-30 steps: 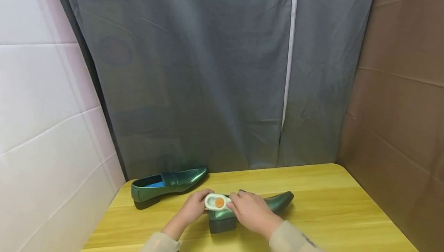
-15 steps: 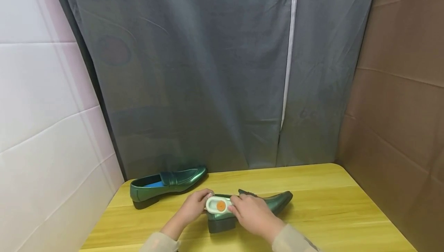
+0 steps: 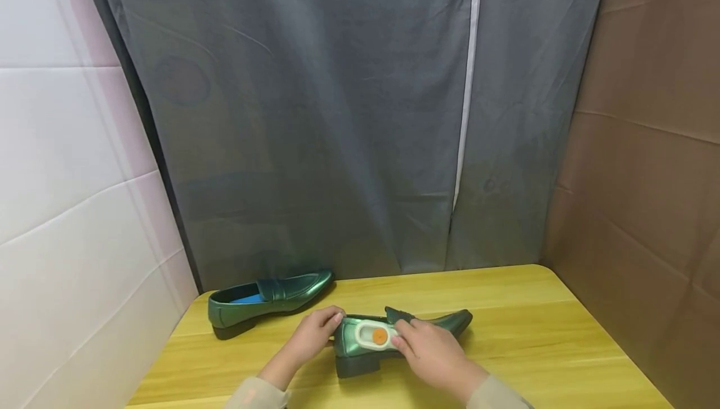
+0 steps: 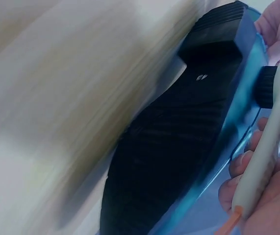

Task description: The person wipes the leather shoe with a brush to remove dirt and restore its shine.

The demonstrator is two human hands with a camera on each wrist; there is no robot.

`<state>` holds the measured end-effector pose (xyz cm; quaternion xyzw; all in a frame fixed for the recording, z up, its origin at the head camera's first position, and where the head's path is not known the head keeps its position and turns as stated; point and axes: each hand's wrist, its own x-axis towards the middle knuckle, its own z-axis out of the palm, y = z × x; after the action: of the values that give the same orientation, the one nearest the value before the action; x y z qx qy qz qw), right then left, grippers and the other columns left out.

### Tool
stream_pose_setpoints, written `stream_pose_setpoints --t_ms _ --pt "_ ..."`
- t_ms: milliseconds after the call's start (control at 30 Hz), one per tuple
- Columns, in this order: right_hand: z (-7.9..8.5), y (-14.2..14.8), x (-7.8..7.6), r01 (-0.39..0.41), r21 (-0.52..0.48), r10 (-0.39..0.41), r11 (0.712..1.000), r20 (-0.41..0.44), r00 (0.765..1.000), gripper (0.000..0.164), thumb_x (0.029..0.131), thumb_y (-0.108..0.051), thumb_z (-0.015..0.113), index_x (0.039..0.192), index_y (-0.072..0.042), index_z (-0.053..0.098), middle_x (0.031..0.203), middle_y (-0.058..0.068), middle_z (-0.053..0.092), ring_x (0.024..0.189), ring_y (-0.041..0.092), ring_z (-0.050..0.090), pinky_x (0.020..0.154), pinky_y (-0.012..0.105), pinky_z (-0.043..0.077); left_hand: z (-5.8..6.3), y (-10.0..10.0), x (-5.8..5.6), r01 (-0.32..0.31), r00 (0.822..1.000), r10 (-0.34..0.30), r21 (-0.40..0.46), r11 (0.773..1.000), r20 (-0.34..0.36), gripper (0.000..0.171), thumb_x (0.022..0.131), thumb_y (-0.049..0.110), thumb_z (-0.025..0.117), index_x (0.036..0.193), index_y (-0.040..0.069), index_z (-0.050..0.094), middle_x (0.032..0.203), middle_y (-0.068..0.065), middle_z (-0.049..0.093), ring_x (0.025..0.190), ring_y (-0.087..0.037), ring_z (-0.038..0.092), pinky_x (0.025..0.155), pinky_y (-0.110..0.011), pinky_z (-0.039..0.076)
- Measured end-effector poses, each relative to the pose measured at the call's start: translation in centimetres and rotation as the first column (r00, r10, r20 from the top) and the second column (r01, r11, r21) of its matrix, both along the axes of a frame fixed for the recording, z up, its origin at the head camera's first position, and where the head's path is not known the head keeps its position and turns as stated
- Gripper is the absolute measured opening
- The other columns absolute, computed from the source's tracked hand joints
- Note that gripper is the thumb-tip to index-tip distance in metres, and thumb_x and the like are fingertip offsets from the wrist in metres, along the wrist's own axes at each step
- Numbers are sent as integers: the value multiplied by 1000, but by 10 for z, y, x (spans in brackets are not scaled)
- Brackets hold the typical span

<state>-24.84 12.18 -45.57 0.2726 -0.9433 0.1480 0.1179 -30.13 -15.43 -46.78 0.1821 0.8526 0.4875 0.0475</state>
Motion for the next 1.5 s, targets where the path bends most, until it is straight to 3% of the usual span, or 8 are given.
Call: stream_pose_setpoints --t_ms 233,567,900,1100,1333,1433,1500 --pt "-4 18 -2 -8 -49 7 999 -26 1000 26 108 -43 41 96 -26 56 72 -15 43 64 2 39 56 21 34 0 0 -1 -1 1000 1 -3 1000 6 25 108 20 49 109 2 66 105 -13 67 101 -28 66 72 -38 63" --pt "-7 42 -6 16 -84 -17 996 -16 1000 29 110 -38 41 107 -21 64 81 -14 59 73 1 50 62 25 44 1 0 -1 -1 1000 1 -1 1000 18 25 108 21 50 110 1 65 104 -12 66 98 -25 66 72 -38 63" --pt "-8 60 -6 63 -136 -65 989 -14 998 22 109 -35 45 97 -25 61 82 -15 57 74 0 49 61 24 42 1 1 -1 -4 1000 3 14 1000 30 26 108 20 49 110 0 65 104 -13 66 98 -26 66 74 -40 63" --pt "-12 74 -8 139 -155 -133 978 45 990 23 109 -37 45 94 -28 60 76 -17 50 70 2 43 61 24 39 1 2 -1 -7 1000 7 15 1000 31 25 108 20 49 110 1 65 106 -14 67 101 -28 67 74 -41 63" --pt "-19 92 -8 258 -172 -231 951 161 960 23 108 -36 47 88 -29 55 66 -11 41 62 5 39 58 22 34 0 2 -1 -7 1000 7 20 1000 29 26 108 20 49 111 1 65 106 -14 67 100 -27 67 75 -42 63" --pt "-19 98 -8 289 -167 -259 943 180 949 23 108 -35 48 86 -29 54 67 -9 44 63 7 42 59 24 37 0 1 -1 -9 999 8 24 1000 31 26 108 20 49 112 0 65 107 -15 67 100 -27 67 76 -42 63" --pt "-18 102 -8 303 -161 -275 939 176 945 22 108 -35 48 92 -26 61 75 -8 56 70 9 51 64 29 45 0 1 -1 -10 999 9 26 1000 30 27 108 20 49 112 0 65 108 -15 67 101 -28 67 76 -42 63"
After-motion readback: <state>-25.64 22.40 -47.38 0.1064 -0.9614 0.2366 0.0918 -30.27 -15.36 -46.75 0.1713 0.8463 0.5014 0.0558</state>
